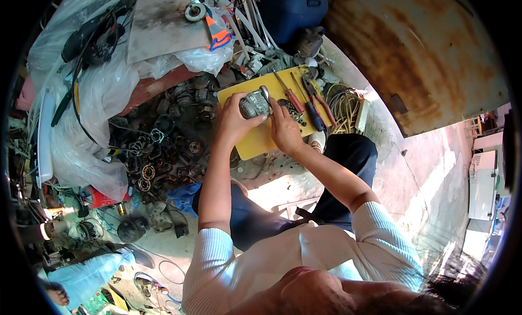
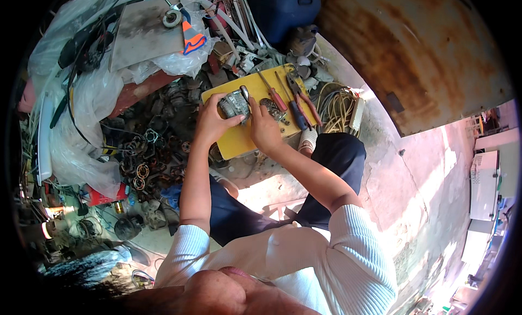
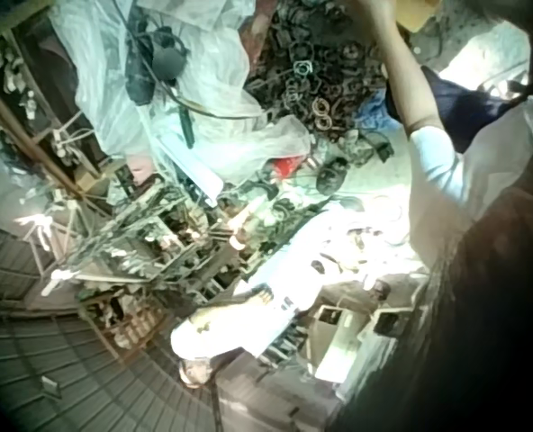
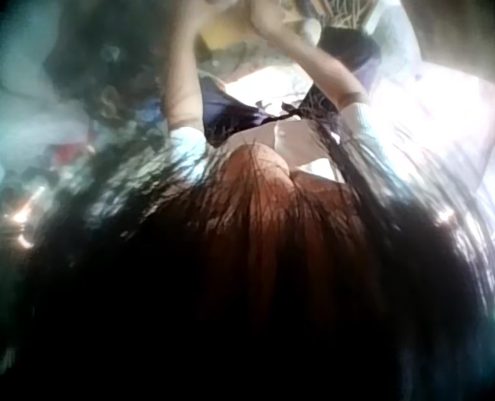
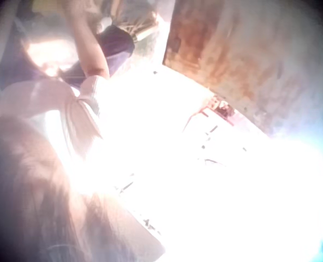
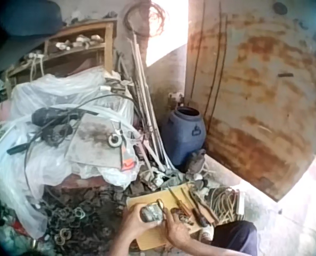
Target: The person disassembles a mechanical component using a screwdriver and a wrench to remove small parts and screws.
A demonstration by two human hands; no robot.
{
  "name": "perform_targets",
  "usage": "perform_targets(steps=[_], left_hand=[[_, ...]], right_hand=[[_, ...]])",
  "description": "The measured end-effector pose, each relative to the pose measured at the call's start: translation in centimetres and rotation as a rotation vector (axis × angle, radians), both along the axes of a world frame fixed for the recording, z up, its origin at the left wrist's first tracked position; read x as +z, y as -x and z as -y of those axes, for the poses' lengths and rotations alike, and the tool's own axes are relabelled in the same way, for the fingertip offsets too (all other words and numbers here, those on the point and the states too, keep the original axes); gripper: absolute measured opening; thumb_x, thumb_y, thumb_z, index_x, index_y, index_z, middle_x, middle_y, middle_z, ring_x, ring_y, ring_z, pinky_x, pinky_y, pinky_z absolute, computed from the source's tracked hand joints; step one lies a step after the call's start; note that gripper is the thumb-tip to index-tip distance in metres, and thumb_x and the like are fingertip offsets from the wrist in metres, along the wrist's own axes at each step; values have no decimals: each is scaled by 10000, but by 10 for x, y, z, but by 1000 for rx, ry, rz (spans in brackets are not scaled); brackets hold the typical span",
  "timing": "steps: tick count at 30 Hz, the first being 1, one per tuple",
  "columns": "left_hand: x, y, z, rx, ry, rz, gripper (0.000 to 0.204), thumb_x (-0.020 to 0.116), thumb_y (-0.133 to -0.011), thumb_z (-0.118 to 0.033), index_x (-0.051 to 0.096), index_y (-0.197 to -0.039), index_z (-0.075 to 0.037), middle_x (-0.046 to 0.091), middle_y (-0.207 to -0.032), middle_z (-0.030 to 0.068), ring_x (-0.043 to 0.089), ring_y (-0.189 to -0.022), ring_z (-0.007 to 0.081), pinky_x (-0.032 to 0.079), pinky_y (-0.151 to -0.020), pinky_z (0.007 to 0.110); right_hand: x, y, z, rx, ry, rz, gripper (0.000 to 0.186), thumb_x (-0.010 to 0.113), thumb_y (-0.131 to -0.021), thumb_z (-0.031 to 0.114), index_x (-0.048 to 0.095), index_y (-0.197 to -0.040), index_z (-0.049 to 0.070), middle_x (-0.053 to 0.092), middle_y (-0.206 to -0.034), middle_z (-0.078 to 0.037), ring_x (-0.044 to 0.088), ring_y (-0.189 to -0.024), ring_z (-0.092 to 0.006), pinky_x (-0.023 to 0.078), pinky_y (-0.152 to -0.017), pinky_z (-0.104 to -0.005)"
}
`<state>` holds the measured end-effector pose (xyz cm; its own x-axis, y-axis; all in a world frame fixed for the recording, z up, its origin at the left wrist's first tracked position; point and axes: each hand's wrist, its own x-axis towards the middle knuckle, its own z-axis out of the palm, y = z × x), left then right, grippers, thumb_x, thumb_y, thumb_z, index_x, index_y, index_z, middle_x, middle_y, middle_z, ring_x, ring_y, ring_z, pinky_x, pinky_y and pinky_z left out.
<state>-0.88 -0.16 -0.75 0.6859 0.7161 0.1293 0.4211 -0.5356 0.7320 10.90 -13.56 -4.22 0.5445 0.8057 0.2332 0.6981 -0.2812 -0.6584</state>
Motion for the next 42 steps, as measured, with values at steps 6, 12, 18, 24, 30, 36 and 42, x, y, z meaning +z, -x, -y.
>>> perform_targets(steps=[6, 12, 18, 24, 30, 36, 42], left_hand=[[-5, 2, -2, -41, 11, 51, 778, 909, -659, -315, 543, -1305, -83, 606, -1290, 191, 521, -1236, 379, 420, -1055, 449], [-2, 9, -5, -65, 46, 34, 811, 908, -664, -301, 536, -1355, -100, 588, -1338, 192, 497, -1281, 373, 393, -1087, 441], [-1, 8, -6, -76, 47, 17, 817, 908, -669, -290, 537, -1370, -99, 582, -1357, 193, 501, -1294, 361, 380, -1102, 429], [-1, 8, -6, -72, 58, 27, 814, 913, -668, -282, 537, -1364, -87, 590, -1344, 196, 518, -1290, 353, 414, -1074, 427], [3, 7, -4, -54, 90, 4, 828, 921, -652, -289, 541, -1363, -105, 590, -1337, 207, 534, -1262, 376, 430, -1062, 432], [8, 6, 1, -12, 55, -50, 854, 921, -623, -348, 547, -1362, -139, 595, -1303, 223, 544, -1230, 400, 456, -1036, 452], [4, 3, 4, -21, -59, -28, 833, 908, -615, -380, 560, -1321, -111, 630, -1238, 231, 557, -1200, 419, 451, -1043, 472]], right_hand=[[-16, -12, -2, -103, -252, -15, 519, 498, -967, 11, 422, -1479, 40, 562, -1247, -278, 592, -1070, -455, 483, -932, -447], [21, -32, 51, 8, -23, -76, 470, 517, -956, 36, 520, -1425, 61, 620, -1218, -277, 616, -1099, -429, 476, -946, -442], [38, -28, 60, 41, 189, -133, 463, 508, -942, 40, 542, -1404, 50, 654, -1111, -275, 646, -1010, -410, 495, -899, -421], [45, -30, 59, 119, 191, -173, 442, 509, -935, 45, 575, -1372, 46, 674, -1036, -264, 665, -943, -390, 504, -841, -408], [76, -61, 36, 311, 425, -37, 401, 478, -934, 121, 634, -1302, 94, 697, -1014, -273, 685, -951, -419, 532, -847, -466], [103, -97, -32, 698, 889, 127, 257, 488, -934, 150, 680, -1062, 35, 696, -867, -109, 666, -786, -234, 515, -688, -384], [116, -93, -74, 654, 1208, 107, 213, 501, -915, 157, 654, -873, 16, 686, -765, -122, 633, -640, -231, 483, -601, -400]])
